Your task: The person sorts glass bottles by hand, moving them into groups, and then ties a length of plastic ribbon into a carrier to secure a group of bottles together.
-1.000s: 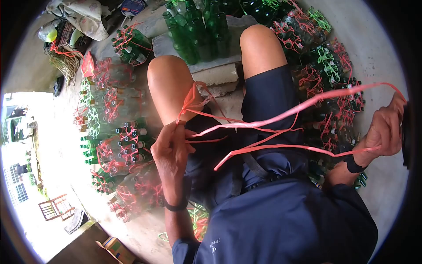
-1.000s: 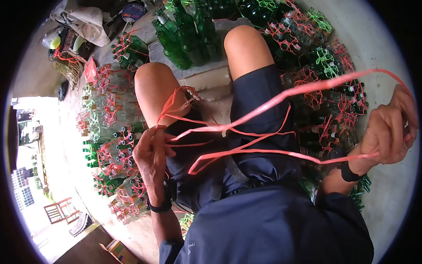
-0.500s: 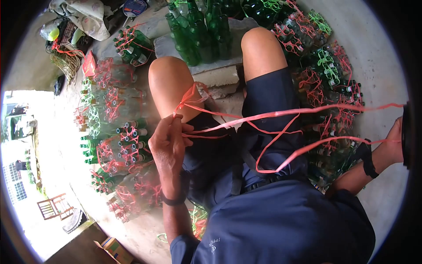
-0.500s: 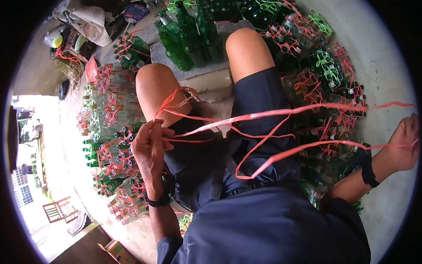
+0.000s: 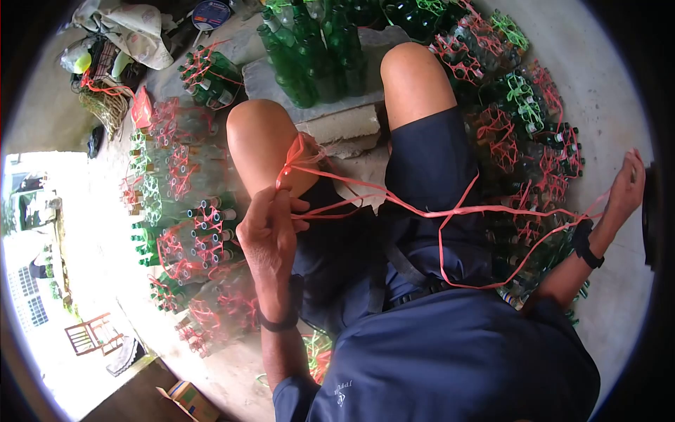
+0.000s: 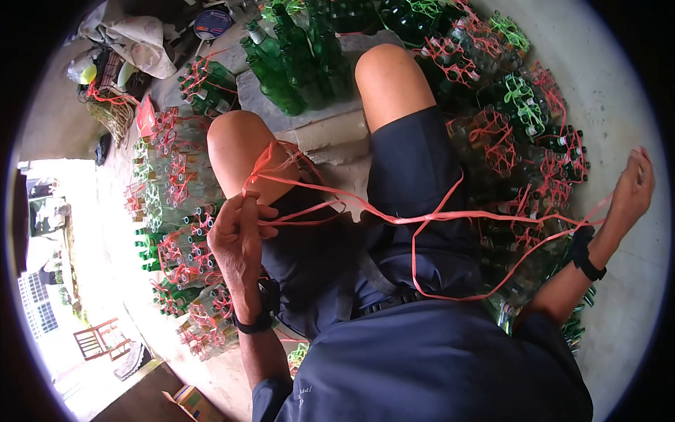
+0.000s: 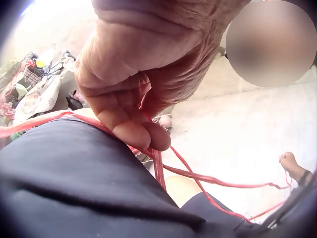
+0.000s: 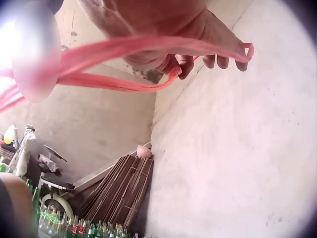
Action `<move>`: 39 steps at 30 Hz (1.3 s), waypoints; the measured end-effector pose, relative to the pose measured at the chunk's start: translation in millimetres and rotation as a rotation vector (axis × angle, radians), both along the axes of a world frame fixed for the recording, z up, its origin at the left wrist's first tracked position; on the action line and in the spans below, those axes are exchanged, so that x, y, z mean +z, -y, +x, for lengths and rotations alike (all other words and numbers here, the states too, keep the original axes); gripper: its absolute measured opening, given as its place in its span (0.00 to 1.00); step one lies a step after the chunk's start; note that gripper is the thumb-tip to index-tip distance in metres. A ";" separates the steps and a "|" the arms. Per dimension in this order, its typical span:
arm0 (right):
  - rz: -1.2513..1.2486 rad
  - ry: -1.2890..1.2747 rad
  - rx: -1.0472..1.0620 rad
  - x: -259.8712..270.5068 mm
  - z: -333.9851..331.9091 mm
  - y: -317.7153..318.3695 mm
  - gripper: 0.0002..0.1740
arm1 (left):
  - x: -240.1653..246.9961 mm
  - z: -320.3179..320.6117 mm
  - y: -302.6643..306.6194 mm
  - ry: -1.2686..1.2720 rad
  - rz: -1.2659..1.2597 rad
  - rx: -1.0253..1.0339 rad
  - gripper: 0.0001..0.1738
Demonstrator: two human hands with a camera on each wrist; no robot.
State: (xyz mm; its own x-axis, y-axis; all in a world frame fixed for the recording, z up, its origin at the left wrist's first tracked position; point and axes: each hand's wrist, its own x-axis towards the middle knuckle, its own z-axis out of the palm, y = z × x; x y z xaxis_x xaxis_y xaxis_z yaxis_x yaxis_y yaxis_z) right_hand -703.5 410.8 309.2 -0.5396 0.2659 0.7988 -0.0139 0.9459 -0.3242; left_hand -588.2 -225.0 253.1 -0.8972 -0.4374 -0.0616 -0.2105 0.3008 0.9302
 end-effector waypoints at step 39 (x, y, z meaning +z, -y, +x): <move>-0.795 0.960 0.920 -20.3 -2.6 268.8 0.09 | 4.7 -17.2 -5.7 -0.087 0.020 0.043 0.12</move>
